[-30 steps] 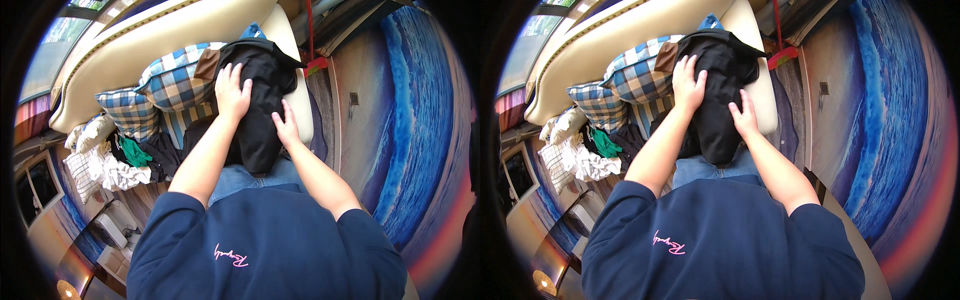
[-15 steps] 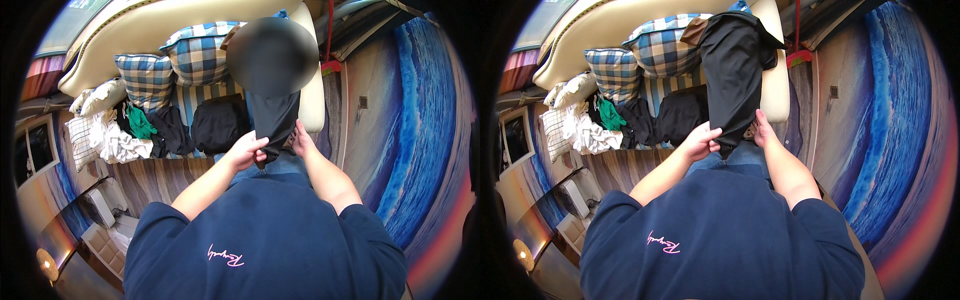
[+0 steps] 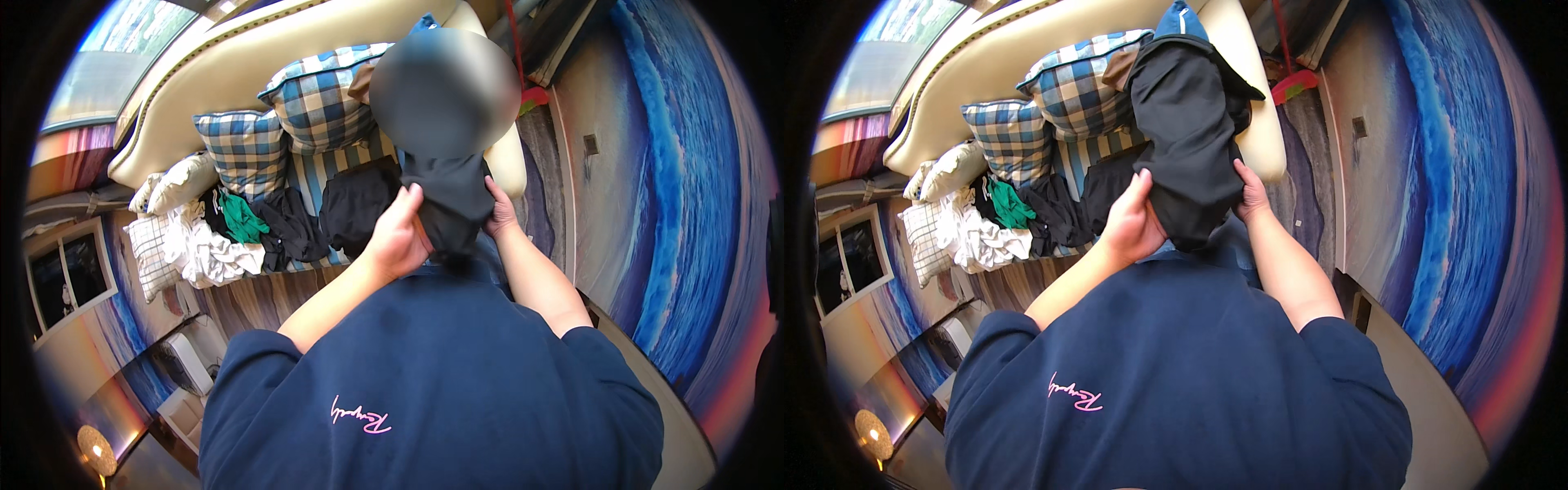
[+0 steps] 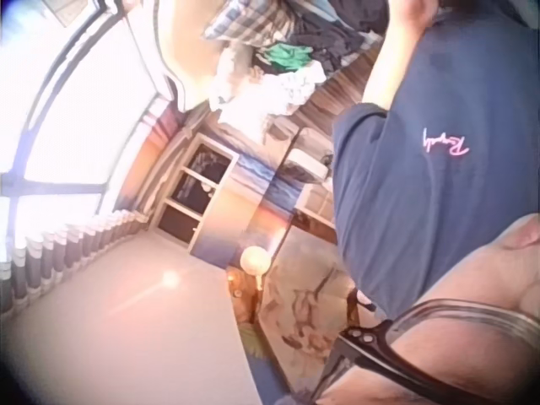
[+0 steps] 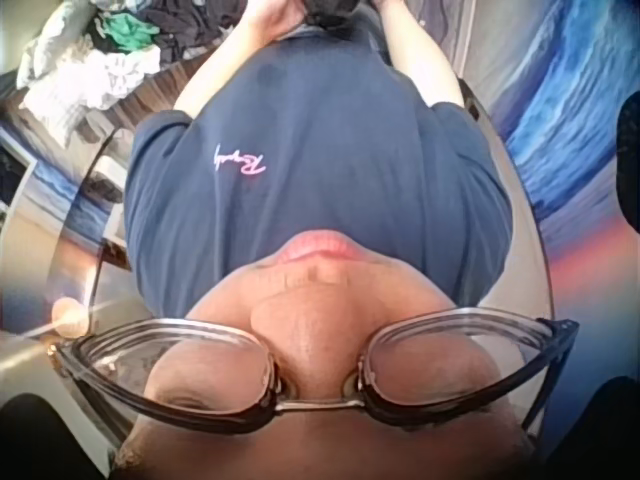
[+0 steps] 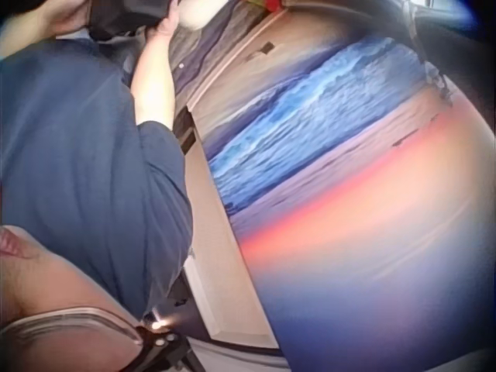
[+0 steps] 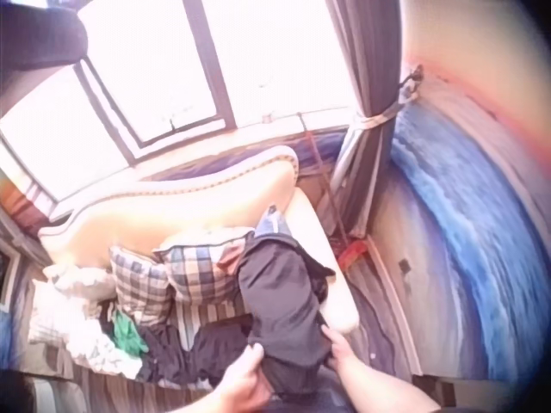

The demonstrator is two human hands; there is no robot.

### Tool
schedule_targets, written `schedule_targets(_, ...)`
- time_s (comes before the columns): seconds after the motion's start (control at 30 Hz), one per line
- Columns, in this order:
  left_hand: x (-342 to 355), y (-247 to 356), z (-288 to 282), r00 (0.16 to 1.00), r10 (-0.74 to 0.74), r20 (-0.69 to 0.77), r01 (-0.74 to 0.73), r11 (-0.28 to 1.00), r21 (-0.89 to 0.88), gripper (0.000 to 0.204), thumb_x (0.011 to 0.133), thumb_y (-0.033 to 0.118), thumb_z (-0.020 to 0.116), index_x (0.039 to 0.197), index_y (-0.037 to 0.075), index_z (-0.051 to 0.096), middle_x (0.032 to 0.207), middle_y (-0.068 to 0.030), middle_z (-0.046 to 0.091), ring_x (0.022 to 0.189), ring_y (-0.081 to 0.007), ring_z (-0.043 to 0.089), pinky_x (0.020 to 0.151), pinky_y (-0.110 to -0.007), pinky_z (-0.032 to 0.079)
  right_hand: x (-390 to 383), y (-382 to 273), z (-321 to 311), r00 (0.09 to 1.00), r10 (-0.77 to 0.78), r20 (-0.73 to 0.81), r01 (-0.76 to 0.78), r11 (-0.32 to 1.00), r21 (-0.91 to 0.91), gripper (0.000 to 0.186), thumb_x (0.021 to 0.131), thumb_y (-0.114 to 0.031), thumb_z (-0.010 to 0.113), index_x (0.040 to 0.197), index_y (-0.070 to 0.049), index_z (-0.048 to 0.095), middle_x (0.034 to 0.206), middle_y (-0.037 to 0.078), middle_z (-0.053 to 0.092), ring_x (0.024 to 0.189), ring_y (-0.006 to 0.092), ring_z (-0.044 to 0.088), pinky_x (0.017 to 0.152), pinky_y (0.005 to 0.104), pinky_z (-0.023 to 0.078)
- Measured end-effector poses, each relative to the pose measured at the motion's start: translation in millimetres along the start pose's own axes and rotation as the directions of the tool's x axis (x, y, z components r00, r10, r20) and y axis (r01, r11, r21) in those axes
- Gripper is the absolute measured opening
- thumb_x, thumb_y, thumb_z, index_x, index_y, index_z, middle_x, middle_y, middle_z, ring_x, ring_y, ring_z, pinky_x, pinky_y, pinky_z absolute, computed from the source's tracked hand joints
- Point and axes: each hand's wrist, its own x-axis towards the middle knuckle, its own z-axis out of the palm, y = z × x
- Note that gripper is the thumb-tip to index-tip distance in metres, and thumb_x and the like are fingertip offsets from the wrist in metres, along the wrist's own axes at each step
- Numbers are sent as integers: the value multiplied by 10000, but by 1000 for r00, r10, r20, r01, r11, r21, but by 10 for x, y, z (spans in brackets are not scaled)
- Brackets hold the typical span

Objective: The person folds several garments by hand on a sofa, including a brown top, black shorts, a black jacket, and a green shirt. Each item is smoothed, folded, and placed in a growing stack.

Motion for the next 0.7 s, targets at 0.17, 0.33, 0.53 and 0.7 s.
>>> schedule_targets(0.17,143,197,-236,1000,23,1,-23,989,-147,626,1050,506,327,1458,39,411,1480,-139,468,1366,-328,433,1164,-449,307,-499,-136,418,948,166,273,-180,983,25,644,889,-411,713,1393,-61,517,1408,131,554,1303,284,519,1114,447,399)
schedule_targets(0.33,149,235,-713,989,16,-144,-49,972,-231,644,1033,538,338,1435,49,455,1485,-144,466,1374,-346,420,1175,-471,290,-690,-113,449,914,391,110,-287,813,-506,659,780,-124,788,1375,-16,527,1353,114,592,1242,265,567,1083,414,423)
schedule_targets(0.53,69,14,-1191,955,-87,-283,144,972,187,639,856,202,764,1407,41,482,1370,-82,573,1268,-263,535,1099,-420,401,-896,-201,424,940,302,162,-210,882,-422,632,805,-63,725,1387,9,490,1337,133,595,1239,282,570,1078,418,430)
schedule_targets(0.7,132,-165,-977,922,-298,-247,384,635,670,685,749,112,834,1354,5,529,1271,-77,625,1149,-208,589,1037,-343,433,-891,-229,537,963,184,198,-206,974,98,544,988,-276,544,1417,41,435,1394,197,542,1301,335,517,1137,463,360)
